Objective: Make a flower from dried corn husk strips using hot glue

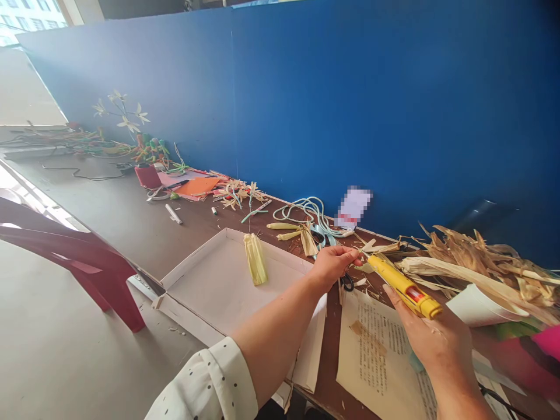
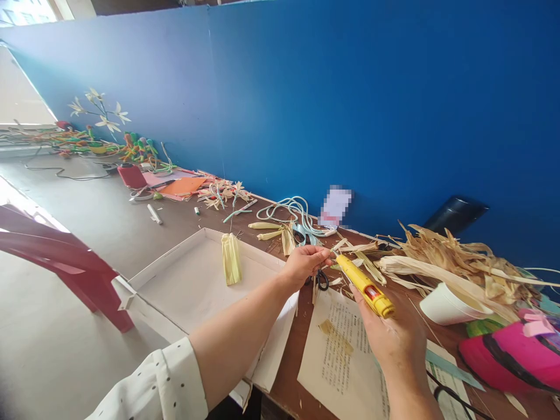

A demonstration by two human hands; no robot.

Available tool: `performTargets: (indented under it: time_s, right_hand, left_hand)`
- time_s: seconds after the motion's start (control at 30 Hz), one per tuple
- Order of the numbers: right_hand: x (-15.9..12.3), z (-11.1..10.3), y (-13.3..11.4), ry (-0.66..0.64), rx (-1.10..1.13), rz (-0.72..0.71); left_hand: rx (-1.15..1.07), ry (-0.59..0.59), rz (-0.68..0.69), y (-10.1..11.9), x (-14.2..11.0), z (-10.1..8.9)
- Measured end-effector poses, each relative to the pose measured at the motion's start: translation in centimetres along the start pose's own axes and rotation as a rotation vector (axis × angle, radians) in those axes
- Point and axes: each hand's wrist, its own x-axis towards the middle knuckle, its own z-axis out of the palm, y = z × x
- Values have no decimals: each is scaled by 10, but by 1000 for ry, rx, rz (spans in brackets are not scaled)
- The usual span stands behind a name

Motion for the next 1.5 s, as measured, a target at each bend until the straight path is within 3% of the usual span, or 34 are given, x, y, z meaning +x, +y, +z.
performTargets:
  time_s: [0.1,0.33,1.5]
  right_hand:
    - [0,0,-1,7,-63,-76]
    - [-4,2,3,32,-101,-103]
    - [-10,6,8,46,-163,-85]
  left_hand:
    - [-20,-1,-7,1,-1,0]
    - [-32,-12,10,2,-2,0]
    - [-41,-2,-20,8,-6,3]
